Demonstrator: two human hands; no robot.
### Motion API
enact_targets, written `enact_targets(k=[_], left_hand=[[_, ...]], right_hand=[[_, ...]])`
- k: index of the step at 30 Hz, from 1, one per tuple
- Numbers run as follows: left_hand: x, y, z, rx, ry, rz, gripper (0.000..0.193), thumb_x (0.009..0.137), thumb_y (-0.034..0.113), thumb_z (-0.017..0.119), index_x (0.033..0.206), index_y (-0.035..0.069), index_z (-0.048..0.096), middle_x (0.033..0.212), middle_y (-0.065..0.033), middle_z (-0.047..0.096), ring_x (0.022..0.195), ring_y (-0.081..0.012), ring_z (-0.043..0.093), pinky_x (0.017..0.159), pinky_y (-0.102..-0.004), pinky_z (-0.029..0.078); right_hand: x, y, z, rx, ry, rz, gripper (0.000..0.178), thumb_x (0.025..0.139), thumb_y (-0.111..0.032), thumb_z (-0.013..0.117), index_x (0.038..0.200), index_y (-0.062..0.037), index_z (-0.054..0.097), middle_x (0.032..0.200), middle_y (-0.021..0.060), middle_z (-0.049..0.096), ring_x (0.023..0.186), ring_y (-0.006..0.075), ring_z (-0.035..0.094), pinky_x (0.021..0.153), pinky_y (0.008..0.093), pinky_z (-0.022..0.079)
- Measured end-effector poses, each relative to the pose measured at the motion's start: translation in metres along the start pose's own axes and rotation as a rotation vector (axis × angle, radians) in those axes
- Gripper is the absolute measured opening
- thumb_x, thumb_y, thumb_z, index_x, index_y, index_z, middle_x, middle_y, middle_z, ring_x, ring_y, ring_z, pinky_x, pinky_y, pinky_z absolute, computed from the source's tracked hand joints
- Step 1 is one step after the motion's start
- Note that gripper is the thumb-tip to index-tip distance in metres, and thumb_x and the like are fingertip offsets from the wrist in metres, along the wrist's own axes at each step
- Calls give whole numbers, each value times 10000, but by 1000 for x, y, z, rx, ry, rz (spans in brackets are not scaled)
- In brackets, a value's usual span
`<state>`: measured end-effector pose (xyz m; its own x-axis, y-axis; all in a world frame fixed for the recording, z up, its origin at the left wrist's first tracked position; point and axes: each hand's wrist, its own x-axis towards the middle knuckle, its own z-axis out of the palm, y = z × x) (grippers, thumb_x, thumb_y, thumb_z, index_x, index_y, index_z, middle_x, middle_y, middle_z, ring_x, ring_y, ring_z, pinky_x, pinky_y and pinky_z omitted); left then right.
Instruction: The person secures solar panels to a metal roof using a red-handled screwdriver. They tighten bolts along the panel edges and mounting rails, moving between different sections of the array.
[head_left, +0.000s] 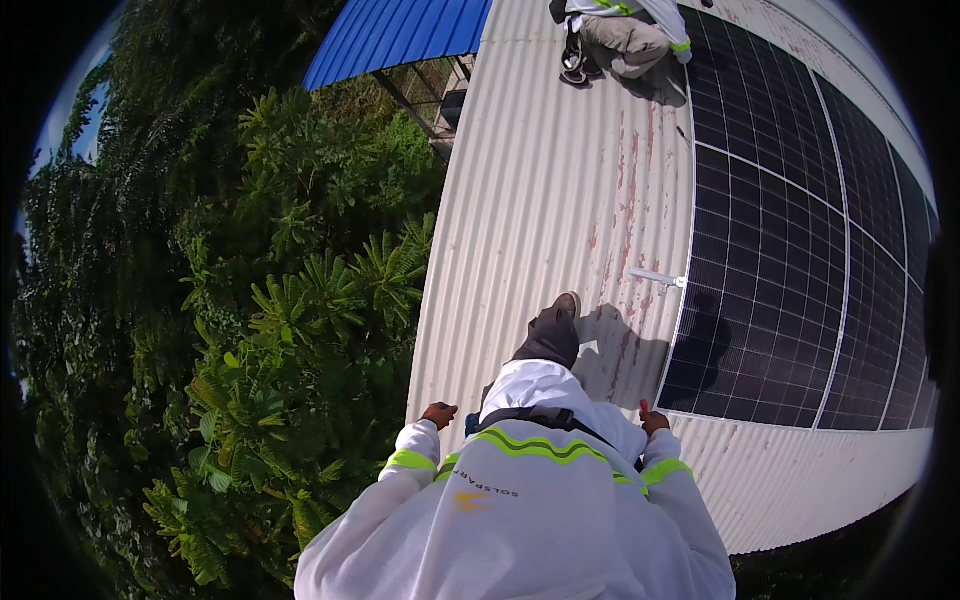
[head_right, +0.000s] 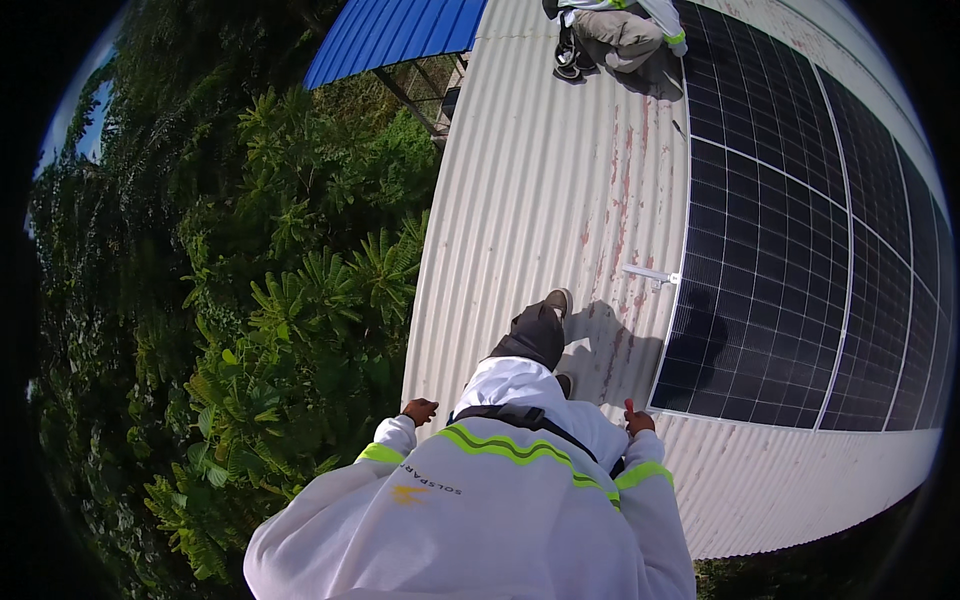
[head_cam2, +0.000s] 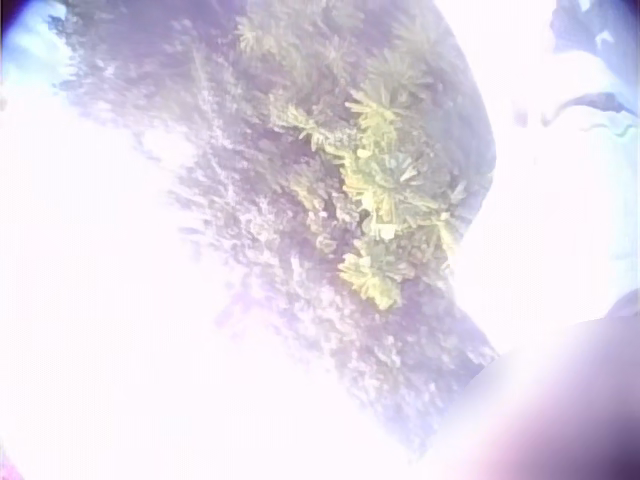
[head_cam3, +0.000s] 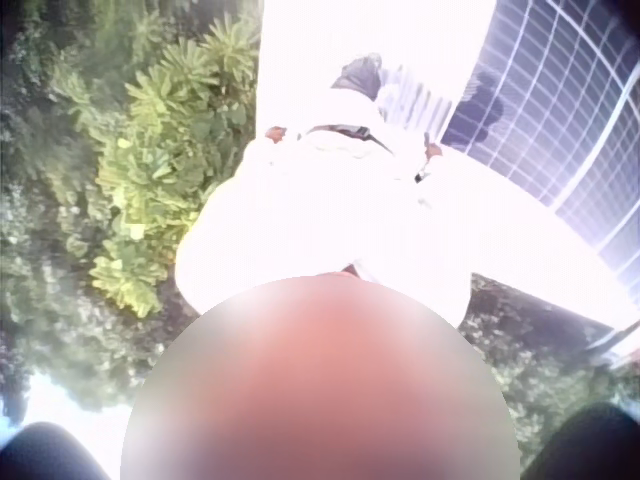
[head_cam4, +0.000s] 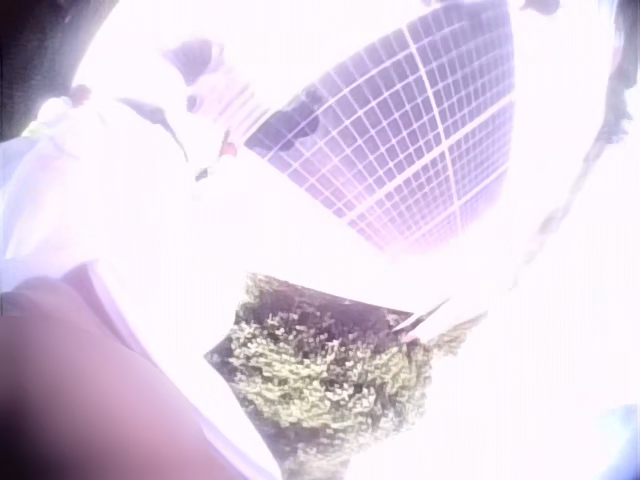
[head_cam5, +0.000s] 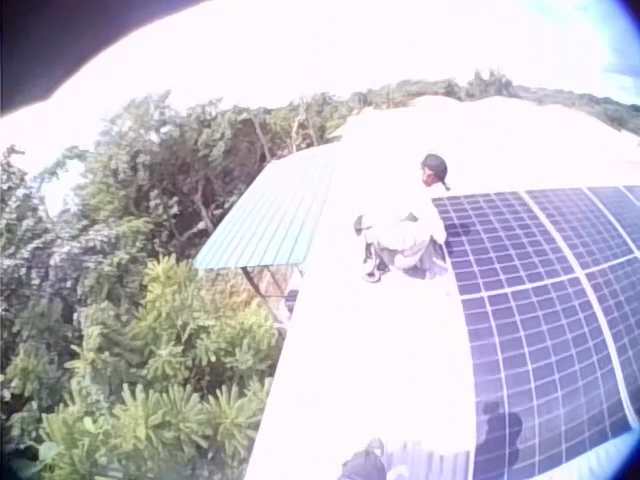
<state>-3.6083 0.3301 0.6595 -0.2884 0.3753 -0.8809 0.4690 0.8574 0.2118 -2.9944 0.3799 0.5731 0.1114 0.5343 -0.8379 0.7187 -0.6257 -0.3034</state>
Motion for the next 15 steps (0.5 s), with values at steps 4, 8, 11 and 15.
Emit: enact_targets(k=[4, 8, 11, 15], left_hand=[[31, 62, -18, 164, -75, -33, 483, 884, 442, 654, 1112, 18, 691, 945, -92, 746, 718, -184, 678, 636, -351, 547], [59, 171, -37, 175, -24, 190, 515, 909, 438, 629, 1148, -16, 667, 972, -117, 730, 834, -205, 673, 770, -367, 545], [68, 273, -54, 141, 49, 412, 497, 932, 421, 602, 1190, 0, 656, 1066, -151, 717, 957, -242, 680, 883, -380, 529], [67, 380, -71, 79, 74, 619, 475, 933, 410, 607, 1187, 11, 655, 1051, -159, 718, 960, -242, 676, 884, -383, 519]], right_hand=[[10, 6, 4, 2, -19, -24, 500, 876, -517, 594, 1007, -60, 747, 923, 143, 738, 876, 276, 705, 835, 400, 525], [7, -20, -16, -86, -37, 135, 547, 880, -571, 555, 1036, -84, 750, 1015, 153, 730, 983, 300, 686, 895, 406, 511], [6, -49, -49, -175, -17, 261, 584, 884, -612, 526, 1058, -102, 751, 1084, 160, 724, 1063, 319, 673, 939, 410, 501], [10, -82, -107, 104, 174, 109, 526, 837, -550, 639, 971, -53, 746, 925, 171, 742, 918, 302, 720, 844, 423, 536]])
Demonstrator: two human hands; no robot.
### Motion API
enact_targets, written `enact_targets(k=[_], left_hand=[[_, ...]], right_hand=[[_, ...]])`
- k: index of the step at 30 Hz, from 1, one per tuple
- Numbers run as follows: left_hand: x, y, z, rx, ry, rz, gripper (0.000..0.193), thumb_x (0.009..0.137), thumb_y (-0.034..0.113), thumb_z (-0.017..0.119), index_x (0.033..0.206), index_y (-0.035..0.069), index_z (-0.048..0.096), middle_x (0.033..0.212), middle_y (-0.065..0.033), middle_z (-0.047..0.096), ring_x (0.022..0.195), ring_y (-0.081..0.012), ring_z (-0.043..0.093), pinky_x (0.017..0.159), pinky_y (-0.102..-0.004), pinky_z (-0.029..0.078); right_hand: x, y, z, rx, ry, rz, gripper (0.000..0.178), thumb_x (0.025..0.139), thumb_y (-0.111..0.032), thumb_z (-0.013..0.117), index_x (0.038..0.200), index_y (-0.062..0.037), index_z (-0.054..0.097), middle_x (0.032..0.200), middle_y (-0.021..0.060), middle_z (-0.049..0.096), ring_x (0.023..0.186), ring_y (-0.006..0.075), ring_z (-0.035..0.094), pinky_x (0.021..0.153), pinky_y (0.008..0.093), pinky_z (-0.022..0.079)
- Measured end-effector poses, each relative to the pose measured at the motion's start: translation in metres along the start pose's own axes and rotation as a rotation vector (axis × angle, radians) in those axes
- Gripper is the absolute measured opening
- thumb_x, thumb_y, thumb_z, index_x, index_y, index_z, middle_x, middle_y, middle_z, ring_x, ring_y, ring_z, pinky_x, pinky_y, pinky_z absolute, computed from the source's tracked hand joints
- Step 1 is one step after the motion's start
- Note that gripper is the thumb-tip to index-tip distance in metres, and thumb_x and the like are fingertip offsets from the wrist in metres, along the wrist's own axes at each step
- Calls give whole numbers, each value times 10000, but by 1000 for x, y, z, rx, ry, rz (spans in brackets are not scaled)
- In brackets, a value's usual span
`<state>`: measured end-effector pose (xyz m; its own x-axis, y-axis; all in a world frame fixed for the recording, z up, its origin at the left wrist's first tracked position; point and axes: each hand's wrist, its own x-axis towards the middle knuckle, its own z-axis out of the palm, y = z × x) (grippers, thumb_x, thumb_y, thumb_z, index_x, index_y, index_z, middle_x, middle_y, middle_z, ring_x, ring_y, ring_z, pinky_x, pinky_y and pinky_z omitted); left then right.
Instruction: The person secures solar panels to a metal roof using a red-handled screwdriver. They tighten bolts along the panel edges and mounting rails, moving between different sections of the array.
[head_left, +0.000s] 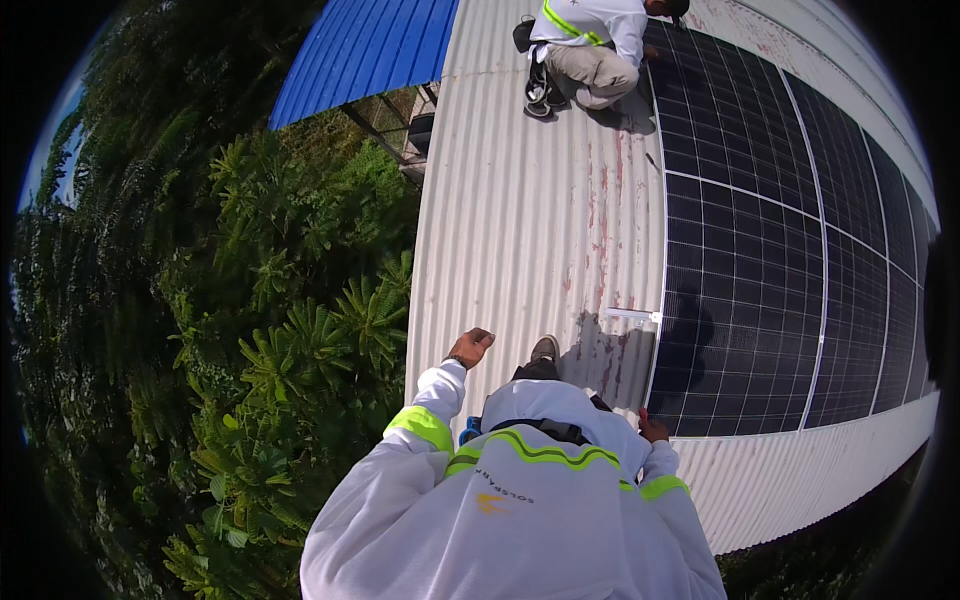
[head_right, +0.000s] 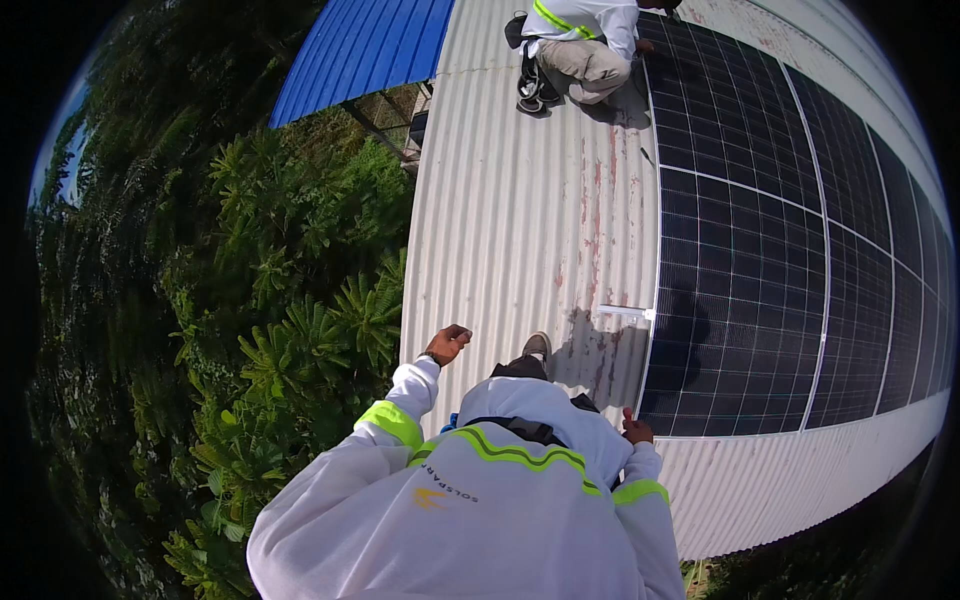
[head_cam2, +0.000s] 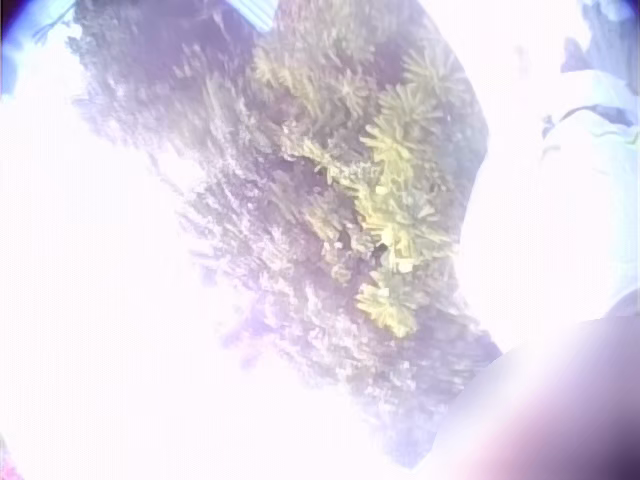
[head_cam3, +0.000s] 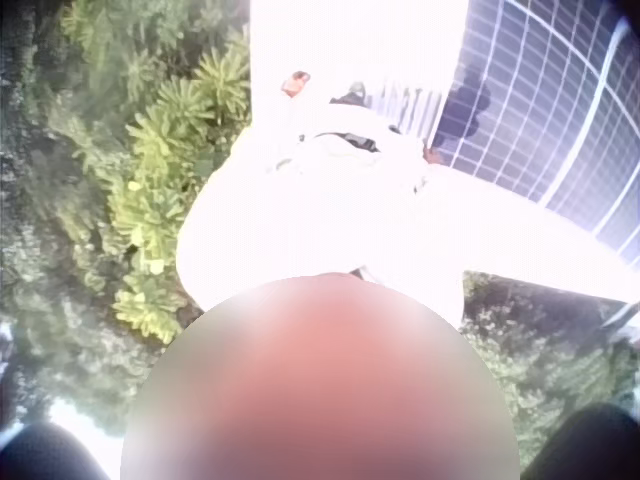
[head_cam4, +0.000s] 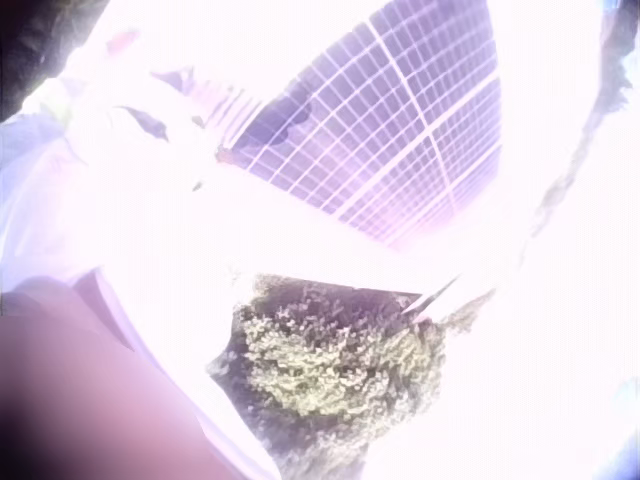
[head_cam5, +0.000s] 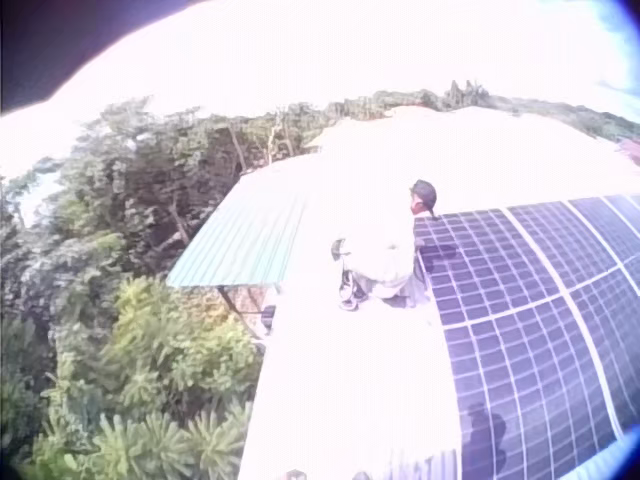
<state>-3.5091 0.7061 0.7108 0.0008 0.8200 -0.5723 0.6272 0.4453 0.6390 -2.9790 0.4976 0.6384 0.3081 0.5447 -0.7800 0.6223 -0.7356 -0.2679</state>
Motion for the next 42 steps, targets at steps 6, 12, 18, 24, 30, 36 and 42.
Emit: enact_targets(k=[6, 12, 18, 24, 30, 36, 42], left_hand=[[50, 22, -6, 69, -67, -3, 473, 925, 371, 621, 1171, -33, 643, 1029, -156, 717, 948, -244, 684, 847, -367, 546], [15, -5, 33, 69, -125, -268, 491, 912, 416, 643, 1104, -36, 665, 926, -132, 734, 777, -209, 681, 717, -348, 548], [-34, 15, 70, 149, -330, -293, 465, 892, 394, 693, 1120, -9, 653, 907, -99, 729, 705, -178, 656, 570, -318, 494], [-3, 69, 97, 37, -234, -300, 461, 902, 410, 673, 1147, 20, 653, 943, -85, 727, 748, -157, 650, 580, -303, 474], [30, 144, 141, 72, -221, -26, 413, 933, 342, 649, 1135, -18, 674, 988, -126, 718, 879, -202, 682, 720, -313, 556], [0, 314, 159, -73, -294, 188, 424, 928, 388, 675, 1155, 30, 679, 1039, -50, 698, 963, -159, 624, 848, -299, 460], [-128, 524, 98, -171, -264, 954, 366, 991, 310, 561, 1127, -19, 648, 1271, -159, 576, 1190, -259, 540, 1070, -404, 367]], right_hand=[[14, -45, -59, 326, 118, -10, 418, 890, -432, 633, 1026, -45, 710, 860, 133, 736, 817, 257, 717, 758, 383, 526], [30, -31, -80, 151, 88, -63, 462, 861, -494, 642, 1043, -77, 717, 880, 103, 748, 872, 271, 719, 828, 388, 535], [55, 31, -115, 496, 175, 56, 451, 877, -469, 645, 1044, -56, 715, 887, 112, 744, 873, 281, 718, 816, 386, 538], [68, 98, -129, 599, 241, 209, 442, 871, -473, 652, 1049, -77, 731, 910, 107, 743, 860, 266, 713, 817, 386, 528], [79, 146, -117, 508, 138, 260, 519, 848, -536, 647, 1118, -98, 723, 991, 113, 746, 974, 281, 706, 881, 386, 521], [95, 166, -94, 378, 52, 248, 550, 837, -551, 650, 1157, -109, 719, 1058, 126, 739, 1031, 281, 695, 921, 392, 514], [98, 173, -99, 379, 70, 228, 542, 831, -547, 653, 1142, -108, 723, 1036, 124, 743, 996, 278, 707, 905, 389, 521]])
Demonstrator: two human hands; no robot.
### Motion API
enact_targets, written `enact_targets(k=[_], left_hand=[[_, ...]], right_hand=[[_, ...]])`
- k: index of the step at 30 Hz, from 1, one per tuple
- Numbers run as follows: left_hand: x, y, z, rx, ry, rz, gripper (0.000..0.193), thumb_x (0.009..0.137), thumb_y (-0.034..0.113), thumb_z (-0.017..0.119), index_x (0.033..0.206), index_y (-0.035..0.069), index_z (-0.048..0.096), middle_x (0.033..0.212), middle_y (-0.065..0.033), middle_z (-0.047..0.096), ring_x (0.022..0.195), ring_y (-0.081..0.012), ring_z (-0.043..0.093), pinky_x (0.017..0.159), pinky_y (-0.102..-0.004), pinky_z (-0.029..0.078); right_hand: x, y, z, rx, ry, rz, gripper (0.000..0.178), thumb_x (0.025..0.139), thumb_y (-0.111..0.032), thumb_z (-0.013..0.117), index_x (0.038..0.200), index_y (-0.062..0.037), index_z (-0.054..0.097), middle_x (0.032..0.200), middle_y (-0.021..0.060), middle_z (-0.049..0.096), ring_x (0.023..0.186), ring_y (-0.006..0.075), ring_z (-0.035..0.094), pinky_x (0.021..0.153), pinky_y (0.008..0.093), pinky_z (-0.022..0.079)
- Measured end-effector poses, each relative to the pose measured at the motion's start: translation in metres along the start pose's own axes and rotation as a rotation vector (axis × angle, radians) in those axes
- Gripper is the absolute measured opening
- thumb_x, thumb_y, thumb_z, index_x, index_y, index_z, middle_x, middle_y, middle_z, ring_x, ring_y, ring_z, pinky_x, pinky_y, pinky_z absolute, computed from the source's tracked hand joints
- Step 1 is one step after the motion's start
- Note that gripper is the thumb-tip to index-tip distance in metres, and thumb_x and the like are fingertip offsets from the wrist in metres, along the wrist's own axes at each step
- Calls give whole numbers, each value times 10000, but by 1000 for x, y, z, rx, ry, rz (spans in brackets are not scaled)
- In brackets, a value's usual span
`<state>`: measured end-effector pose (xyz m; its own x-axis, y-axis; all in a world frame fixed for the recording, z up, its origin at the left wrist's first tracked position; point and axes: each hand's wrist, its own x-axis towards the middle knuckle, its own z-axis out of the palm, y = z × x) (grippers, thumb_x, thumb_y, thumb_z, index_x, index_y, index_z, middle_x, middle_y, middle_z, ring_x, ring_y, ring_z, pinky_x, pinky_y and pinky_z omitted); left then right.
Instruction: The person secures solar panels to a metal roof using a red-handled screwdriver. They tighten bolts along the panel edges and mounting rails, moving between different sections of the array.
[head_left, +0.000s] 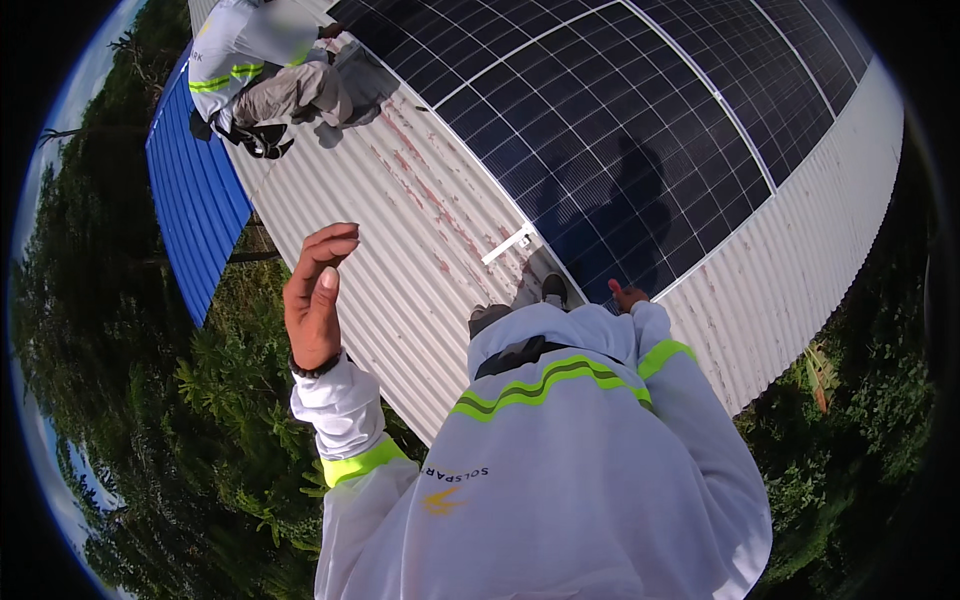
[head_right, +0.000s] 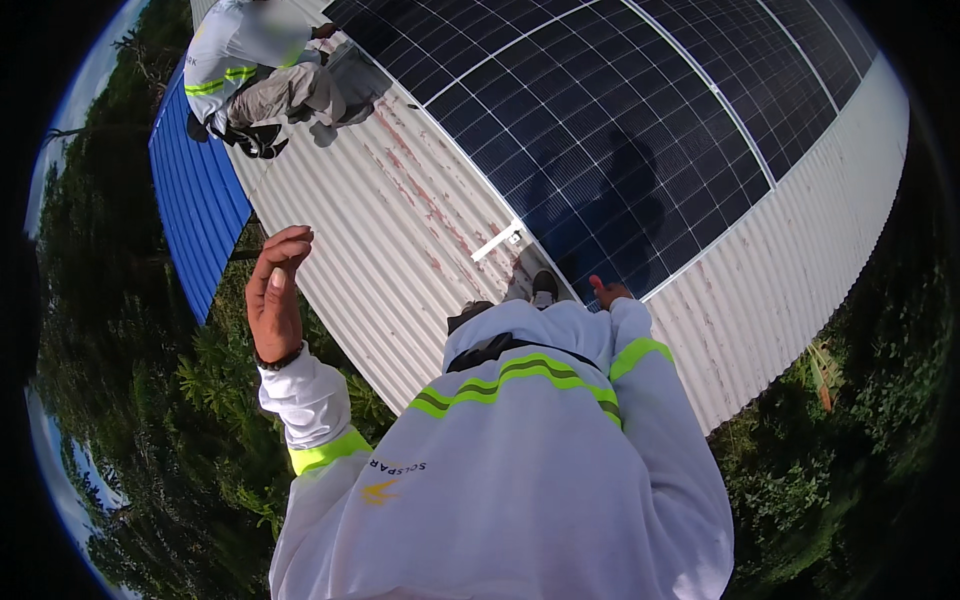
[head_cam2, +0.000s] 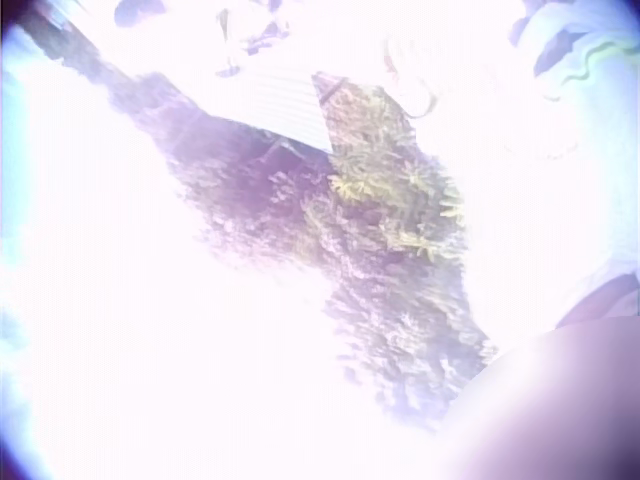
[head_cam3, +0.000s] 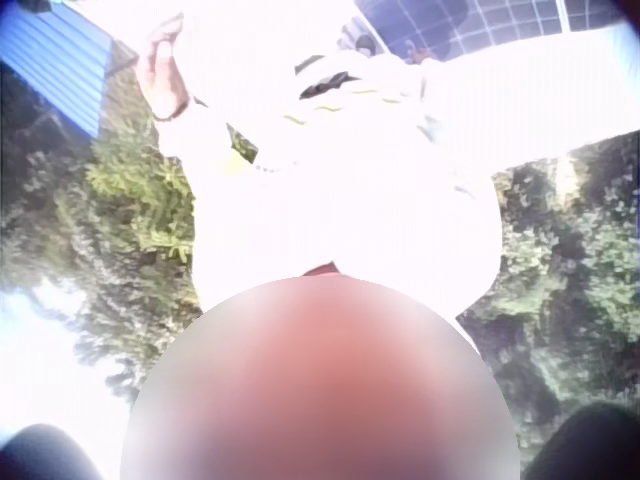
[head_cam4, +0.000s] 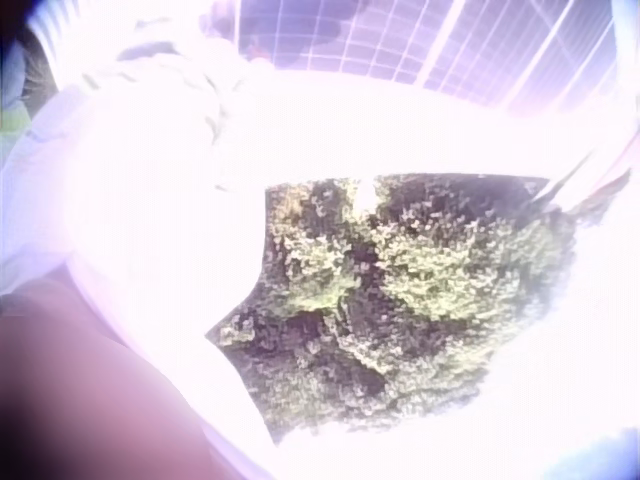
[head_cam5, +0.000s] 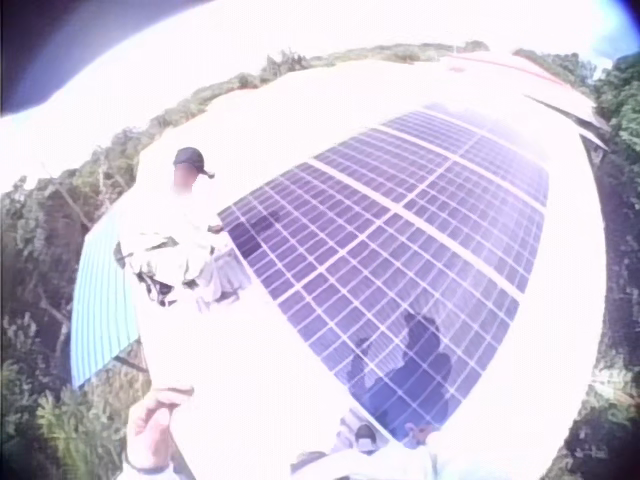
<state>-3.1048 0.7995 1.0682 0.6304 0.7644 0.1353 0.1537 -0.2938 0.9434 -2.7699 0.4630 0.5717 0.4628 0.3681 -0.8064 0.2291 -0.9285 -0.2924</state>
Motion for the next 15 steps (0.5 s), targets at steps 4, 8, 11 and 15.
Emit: enact_targets(k=[4, 8, 11, 15], left_hand=[[-8, 120, -11, -134, -113, 452, 467, 895, 543, 656, 1036, 97, 649, 997, -80, 508, 950, -224, 540, 970, -474, 411], [-4, 229, 23, -281, -385, 438, 417, 866, 556, 668, 1057, 188, 625, 1029, -21, 499, 981, -206, 519, 957, -451, 363], [-10, 272, 25, -164, -365, 71, 211, 944, 409, 577, 939, 201, 538, 955, 11, 494, 1029, -191, 442, 834, -337, 338], [-6, 254, 22, -12, -49, 501, 468, 823, 611, 712, 1061, 210, 672, 976, 16, 502, 988, -197, 402, 859, -407, 312]], right_hand=[[0, -3, -3, -5, -25, -34, 553, 830, -564, 642, 1116, -100, 730, 1013, 120, 746, 972, 267, 711, 884, 384, 525], [-3, -6, 7, 75, -69, -26, 556, 847, -567, 619, 1097, -84, 733, 981, 109, 751, 961, 268, 711, 867, 384, 525], [-6, -13, 17, 41, -56, -67, 542, 859, -540, 613, 1096, -66, 727, 998, 134, 748, 958, 296, 713, 888, 407, 526], [-8, -29, 25, 72, -108, -66, 543, 853, -547, 619, 1084, -68, 731, 966, 124, 753, 927, 269, 722, 848, 386, 537]])
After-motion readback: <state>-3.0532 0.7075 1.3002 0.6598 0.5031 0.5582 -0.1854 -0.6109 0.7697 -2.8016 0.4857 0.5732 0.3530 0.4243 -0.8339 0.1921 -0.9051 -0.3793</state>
